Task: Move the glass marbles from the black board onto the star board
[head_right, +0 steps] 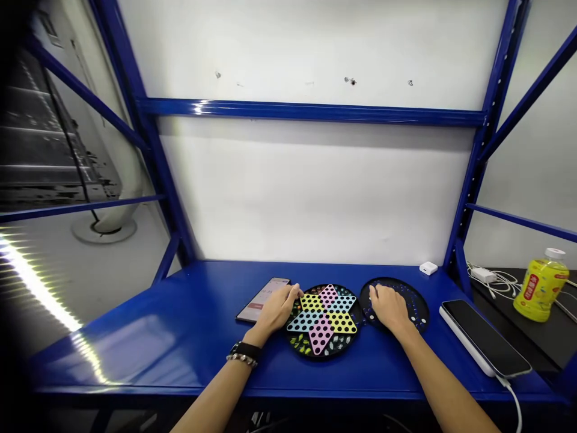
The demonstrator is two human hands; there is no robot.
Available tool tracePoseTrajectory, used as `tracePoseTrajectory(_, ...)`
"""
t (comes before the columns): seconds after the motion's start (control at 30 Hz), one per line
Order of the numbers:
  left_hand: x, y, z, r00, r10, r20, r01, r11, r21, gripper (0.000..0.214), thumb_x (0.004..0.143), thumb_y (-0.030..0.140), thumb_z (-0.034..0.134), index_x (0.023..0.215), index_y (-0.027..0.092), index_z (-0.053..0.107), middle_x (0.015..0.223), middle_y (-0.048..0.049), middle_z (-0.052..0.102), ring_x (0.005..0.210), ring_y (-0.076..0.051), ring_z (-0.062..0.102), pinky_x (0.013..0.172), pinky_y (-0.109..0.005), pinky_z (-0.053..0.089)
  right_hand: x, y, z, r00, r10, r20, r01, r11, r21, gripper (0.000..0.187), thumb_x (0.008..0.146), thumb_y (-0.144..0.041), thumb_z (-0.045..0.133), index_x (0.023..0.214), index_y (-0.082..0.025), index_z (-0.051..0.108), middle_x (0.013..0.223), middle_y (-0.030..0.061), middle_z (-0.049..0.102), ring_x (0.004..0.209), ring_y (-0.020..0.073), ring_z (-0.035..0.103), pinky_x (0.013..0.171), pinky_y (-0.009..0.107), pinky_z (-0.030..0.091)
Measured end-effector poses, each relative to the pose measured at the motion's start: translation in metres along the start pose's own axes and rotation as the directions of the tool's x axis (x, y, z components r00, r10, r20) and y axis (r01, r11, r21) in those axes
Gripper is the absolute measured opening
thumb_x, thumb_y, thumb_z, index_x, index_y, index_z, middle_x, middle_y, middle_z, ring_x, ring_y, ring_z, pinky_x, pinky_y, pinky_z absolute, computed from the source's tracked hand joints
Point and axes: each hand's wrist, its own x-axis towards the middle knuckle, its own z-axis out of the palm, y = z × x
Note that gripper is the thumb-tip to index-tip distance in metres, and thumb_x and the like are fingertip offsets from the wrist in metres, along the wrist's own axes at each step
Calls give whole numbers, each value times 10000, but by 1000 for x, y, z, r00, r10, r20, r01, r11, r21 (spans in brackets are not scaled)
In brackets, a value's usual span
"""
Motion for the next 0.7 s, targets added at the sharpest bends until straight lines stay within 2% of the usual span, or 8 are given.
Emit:
tracePoseTrajectory(0.13,1,-1,0,1000,-5,-7,5,1000,2,627,965,584,207,851,217,703,946,-80,733,935,-270,656,859,-379,462,1,17,-3,999,49,14,-48,998,-47,417,1021,-406,286,884,-184,611,1003,115,670,822,230,662,678,313,388)
tracePoseTrajectory(0.2,1,-1,0,1000,-1,-13,1,1000,3,625,964,586,209,844,221,702,937,-76,734,934,-267,656,851,-374,462,0,19,-4,999,37,-5,-37,999,2,395,1008,-401,300,893,-186,612,1001,104,650,790,212,646,674,309,394)
tracePoseTrajectory(0.3,0,0,0,1000,1,-8,-1,1000,4,619,964,582,215,840,221,704,927,-75,734,923,-264,657,851,-372,463,-2,15,-5,994,-111,-19,112,971,209,261,954,-328,406,901,-197,625,963,59,646,798,174,619,698,280,412)
tracePoseTrajectory(0.37,0,1,0,1000,-4,-7,4,1000,3,612,965,576,223,842,220,706,929,-76,735,918,-262,657,853,-373,464,-4,13,-2,958,-284,26,256,898,357,131,861,-251,518,872,-195,637,877,27,647,769,151,597,689,249,418)
tracePoseTrajectory(0.43,0,1,0,1000,-7,-8,7,1000,2,610,965,573,224,843,219,707,934,-80,736,917,-263,657,852,-376,466,-5,12,3,914,-398,78,324,833,448,89,756,-187,593,835,-186,637,791,4,634,709,135,569,642,226,411)
tracePoseTrajectory(0.57,1,0,0,1000,-5,-4,5,1000,-1,624,965,579,209,846,219,705,940,-82,736,924,-270,657,853,-384,463,-5,16,13,901,-418,119,307,806,506,141,680,-155,629,818,-176,642,730,-13,615,644,119,532,587,214,394)
tracePoseTrajectory(0.7,1,0,0,1000,-6,-5,6,1000,3,614,964,571,222,837,221,710,942,-80,737,922,-267,657,839,-381,465,-4,16,11,901,-425,87,321,789,524,94,673,-151,624,759,-172,656,749,1,633,666,126,545,611,222,418)
